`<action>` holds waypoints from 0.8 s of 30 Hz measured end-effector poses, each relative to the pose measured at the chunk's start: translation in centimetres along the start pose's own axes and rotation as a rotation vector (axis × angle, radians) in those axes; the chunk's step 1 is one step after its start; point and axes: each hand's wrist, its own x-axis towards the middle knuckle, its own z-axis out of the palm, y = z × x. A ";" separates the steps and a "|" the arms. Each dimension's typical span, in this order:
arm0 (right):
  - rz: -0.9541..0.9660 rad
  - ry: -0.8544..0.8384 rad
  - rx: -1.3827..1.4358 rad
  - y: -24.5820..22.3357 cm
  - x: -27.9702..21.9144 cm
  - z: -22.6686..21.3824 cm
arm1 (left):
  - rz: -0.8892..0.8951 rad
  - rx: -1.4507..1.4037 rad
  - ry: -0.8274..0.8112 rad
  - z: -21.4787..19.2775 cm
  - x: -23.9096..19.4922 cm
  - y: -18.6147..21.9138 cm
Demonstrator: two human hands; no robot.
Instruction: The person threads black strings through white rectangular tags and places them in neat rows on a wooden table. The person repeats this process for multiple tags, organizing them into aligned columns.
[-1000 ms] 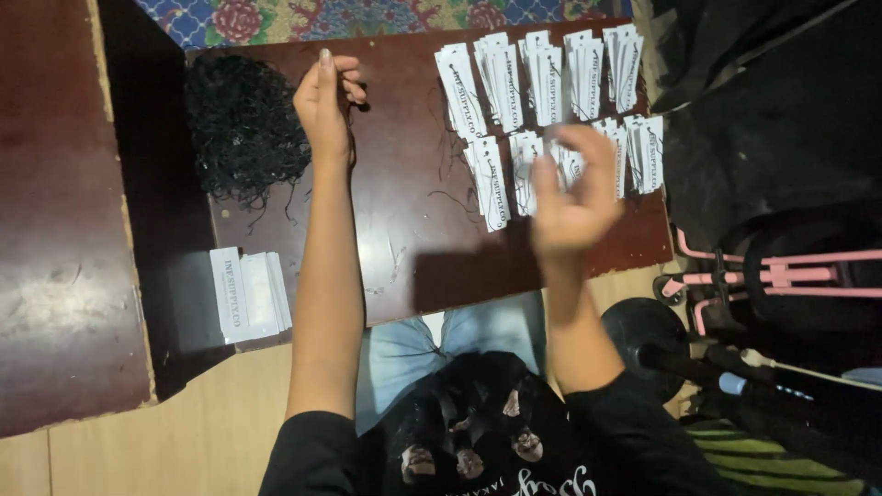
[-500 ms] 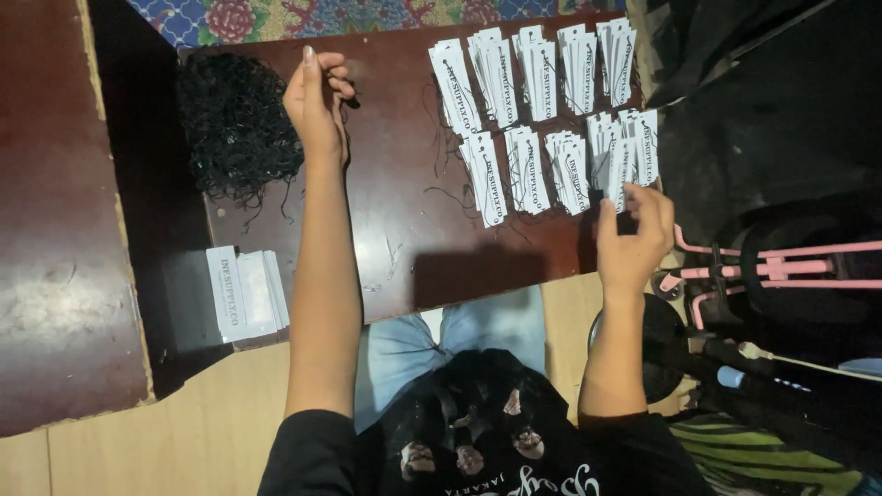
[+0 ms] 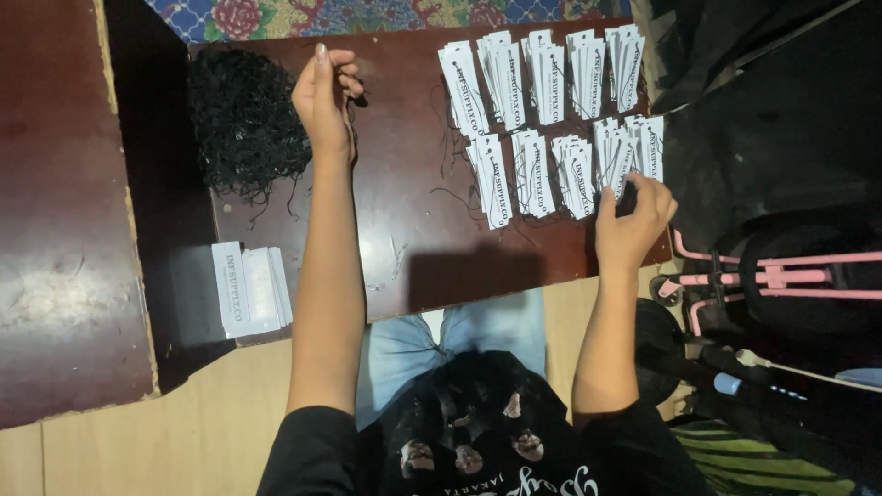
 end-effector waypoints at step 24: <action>-0.291 -0.467 0.290 -23.6 2.3 21.2 | 0.306 -0.021 0.290 -1.7 0.7 1.4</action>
